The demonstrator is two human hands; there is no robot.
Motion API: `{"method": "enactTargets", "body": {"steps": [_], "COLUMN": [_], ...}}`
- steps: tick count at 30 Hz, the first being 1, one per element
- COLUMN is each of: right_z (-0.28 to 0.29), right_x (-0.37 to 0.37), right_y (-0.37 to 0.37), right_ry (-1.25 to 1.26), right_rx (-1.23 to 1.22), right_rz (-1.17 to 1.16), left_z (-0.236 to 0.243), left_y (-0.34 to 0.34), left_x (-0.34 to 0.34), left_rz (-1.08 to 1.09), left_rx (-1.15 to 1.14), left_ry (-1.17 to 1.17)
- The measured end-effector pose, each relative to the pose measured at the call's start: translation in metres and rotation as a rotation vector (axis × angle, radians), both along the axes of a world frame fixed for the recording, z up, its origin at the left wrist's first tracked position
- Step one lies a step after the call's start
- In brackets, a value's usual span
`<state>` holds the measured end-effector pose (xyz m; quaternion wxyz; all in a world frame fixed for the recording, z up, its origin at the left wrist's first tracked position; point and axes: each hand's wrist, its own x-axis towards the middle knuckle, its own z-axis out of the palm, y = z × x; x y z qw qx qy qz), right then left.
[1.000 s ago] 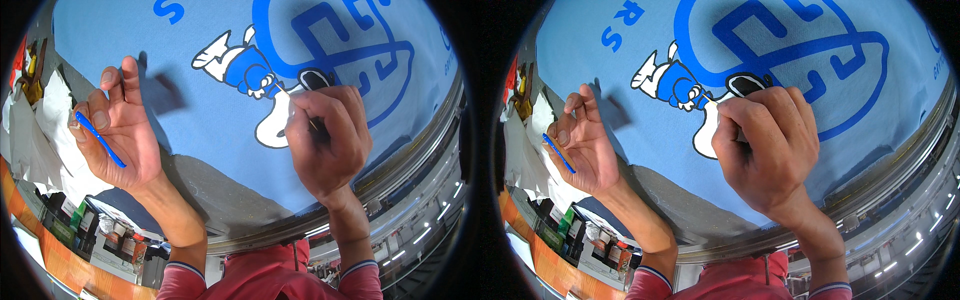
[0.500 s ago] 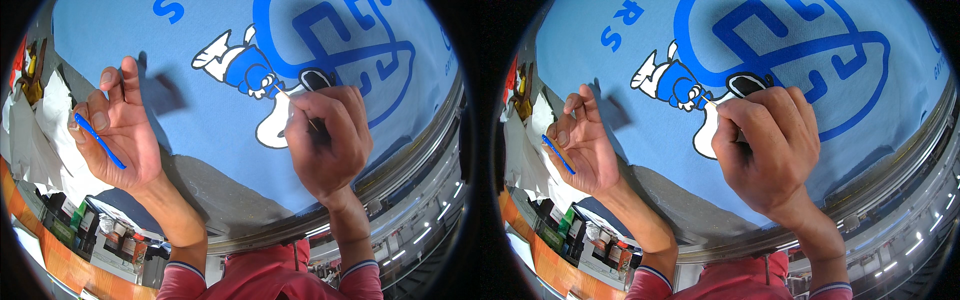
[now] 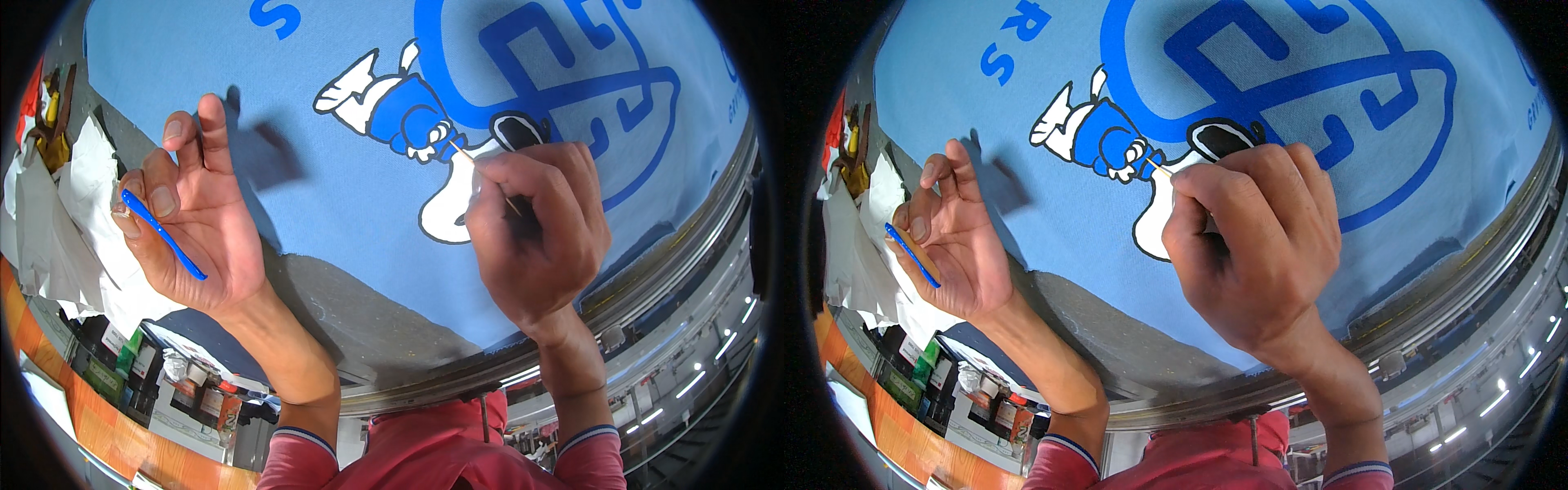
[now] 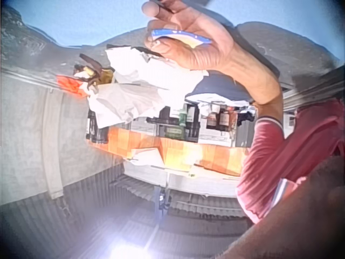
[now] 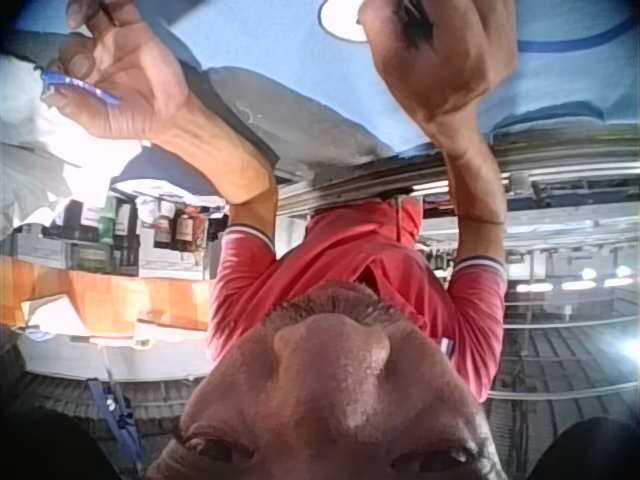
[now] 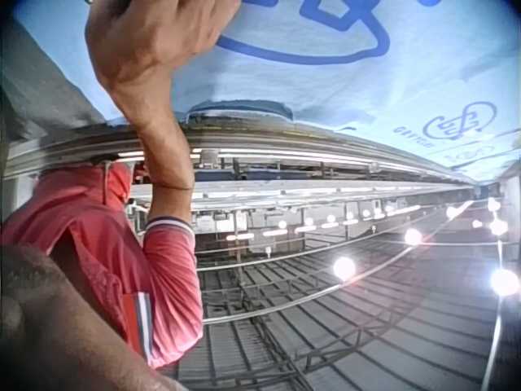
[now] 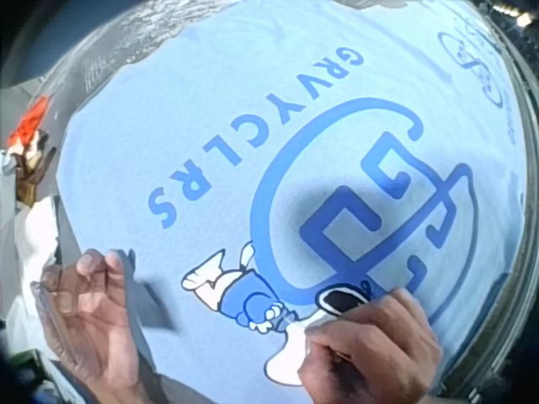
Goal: The person uses a small brush to apply blue paint to the outline of a cartoon character on a light blue t-shirt. They hold a yellow sponge in their left hand and carefully paint the edges of the character's head and body. The person repositions the shirt on the table to access different areas of the design.
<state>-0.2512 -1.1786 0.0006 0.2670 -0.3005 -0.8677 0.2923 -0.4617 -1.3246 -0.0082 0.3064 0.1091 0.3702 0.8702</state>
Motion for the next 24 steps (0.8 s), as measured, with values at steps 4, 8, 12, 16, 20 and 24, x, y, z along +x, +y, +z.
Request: {"method": "enactTargets", "body": {"steps": [4, 8, 12, 16, 20, 24], "right_z": [0.0, 0.0, 0.001, 0.0, 0.001, 0.007], "right_x": [0.001, 0.001, 0.001, 0.002, 0.001, -0.001], "right_y": [0.0, 0.001, 0.001, 0.001, 0.0, -0.006], "right_ry": [0.0, -0.007, -0.019, -0.019, 0.0, 0.062], "right_rx": [-0.004, -0.002, 0.004, 0.007, -0.018, -0.114], "right_rz": [0.02, 0.022, 0.036, 0.03, -0.002, -0.113], "left_z": [0.0, 0.0, 0.007, 0.005, 0.0, 0.009], "left_y": [0.0, 0.0, 0.006, 0.005, -0.001, 0.008], "left_x": [0.0, 0.0, 0.005, 0.004, 0.002, 0.023], "left_rz": [-0.004, -0.005, 0.054, 0.026, -0.053, -0.023], "left_rx": [-0.007, -0.007, -0.031, -0.027, -0.013, -0.221], "left_ry": [0.012, 0.011, -0.045, -0.019, 0.069, 0.243]}}
